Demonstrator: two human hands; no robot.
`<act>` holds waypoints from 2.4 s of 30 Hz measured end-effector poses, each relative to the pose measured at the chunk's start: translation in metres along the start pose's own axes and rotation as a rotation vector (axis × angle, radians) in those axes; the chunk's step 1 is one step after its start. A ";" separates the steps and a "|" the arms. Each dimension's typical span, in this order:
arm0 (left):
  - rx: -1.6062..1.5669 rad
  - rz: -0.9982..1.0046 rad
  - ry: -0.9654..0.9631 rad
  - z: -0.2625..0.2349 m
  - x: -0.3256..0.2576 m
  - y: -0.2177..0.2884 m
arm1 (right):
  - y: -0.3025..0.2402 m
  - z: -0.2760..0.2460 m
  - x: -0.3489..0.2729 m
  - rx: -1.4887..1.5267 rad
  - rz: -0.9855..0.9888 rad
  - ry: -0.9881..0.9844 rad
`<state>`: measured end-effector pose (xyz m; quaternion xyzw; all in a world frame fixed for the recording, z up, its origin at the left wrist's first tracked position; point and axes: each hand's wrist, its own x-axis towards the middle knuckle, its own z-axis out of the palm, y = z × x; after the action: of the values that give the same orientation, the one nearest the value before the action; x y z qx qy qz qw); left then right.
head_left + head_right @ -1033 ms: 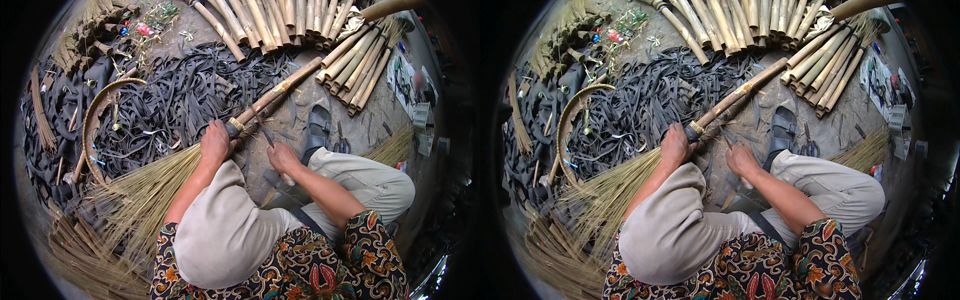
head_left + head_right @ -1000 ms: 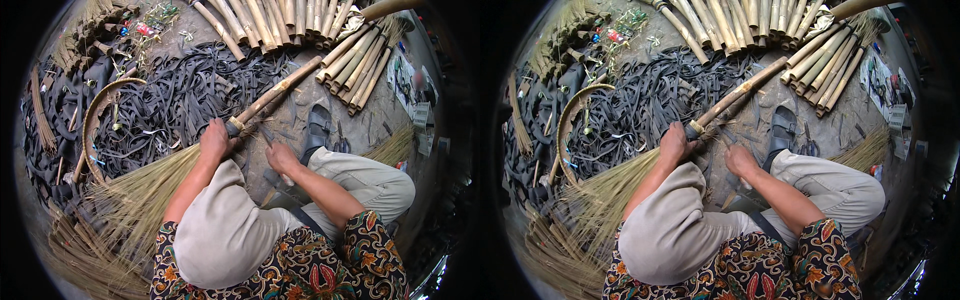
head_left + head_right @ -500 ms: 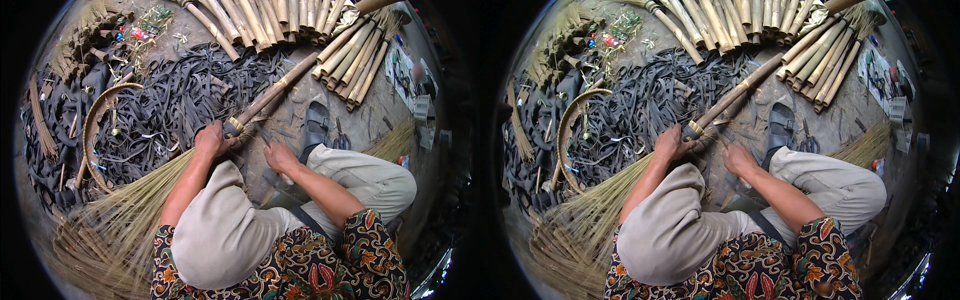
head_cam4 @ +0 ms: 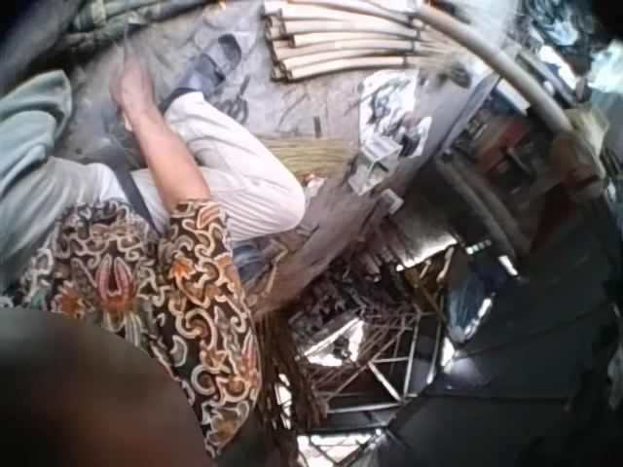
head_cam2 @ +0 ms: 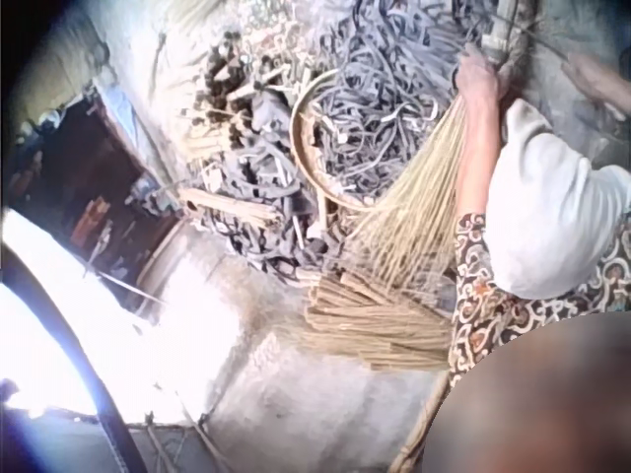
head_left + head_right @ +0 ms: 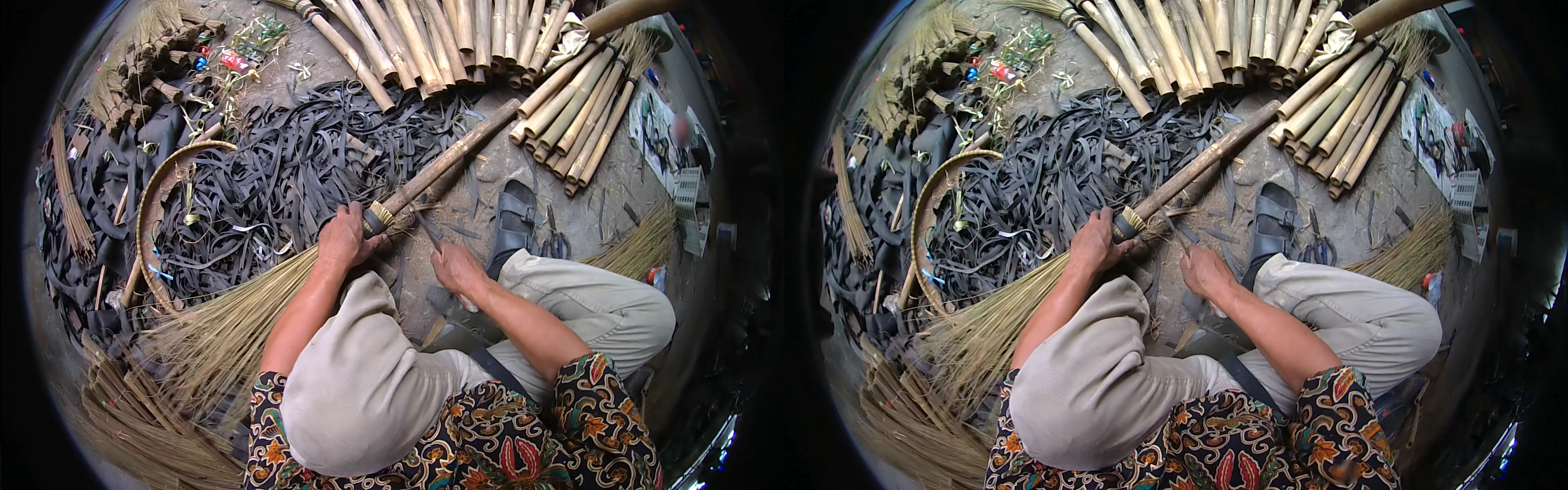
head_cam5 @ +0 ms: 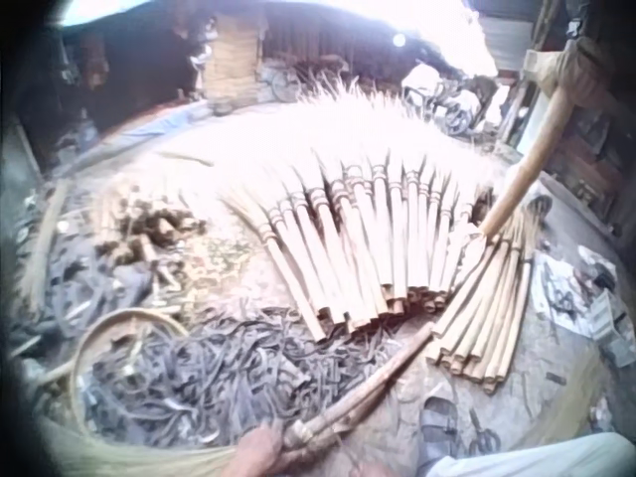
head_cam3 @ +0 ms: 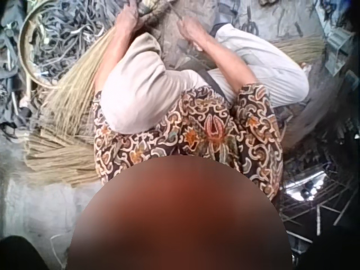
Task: The person sits on the floor and assembles a broom by bundling straw-like fibers, inserting a bamboo handle, and securing the bundle with black rubber strips. They use a knife to cut the strips and a hammer to tighten the bindings, then place the finished broom with others nearby.
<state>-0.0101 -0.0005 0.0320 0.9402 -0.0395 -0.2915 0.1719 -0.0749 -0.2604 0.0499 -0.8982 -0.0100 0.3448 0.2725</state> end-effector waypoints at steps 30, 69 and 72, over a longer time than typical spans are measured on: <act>0.059 -0.077 -0.173 -0.021 -0.041 -0.031 | 0.002 0.003 0.028 -0.468 -0.157 0.938; 0.070 0.038 0.094 0.014 -0.050 -0.025 | -0.092 -0.006 0.082 1.159 -0.129 -0.067; 0.116 0.071 0.168 0.013 -0.062 -0.018 | -0.101 -0.024 0.148 0.999 0.036 0.091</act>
<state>-0.0694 0.0232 0.0494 0.9677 -0.0752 -0.2026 0.1299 0.0701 -0.1555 0.0246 -0.6722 0.1837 0.2725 0.6634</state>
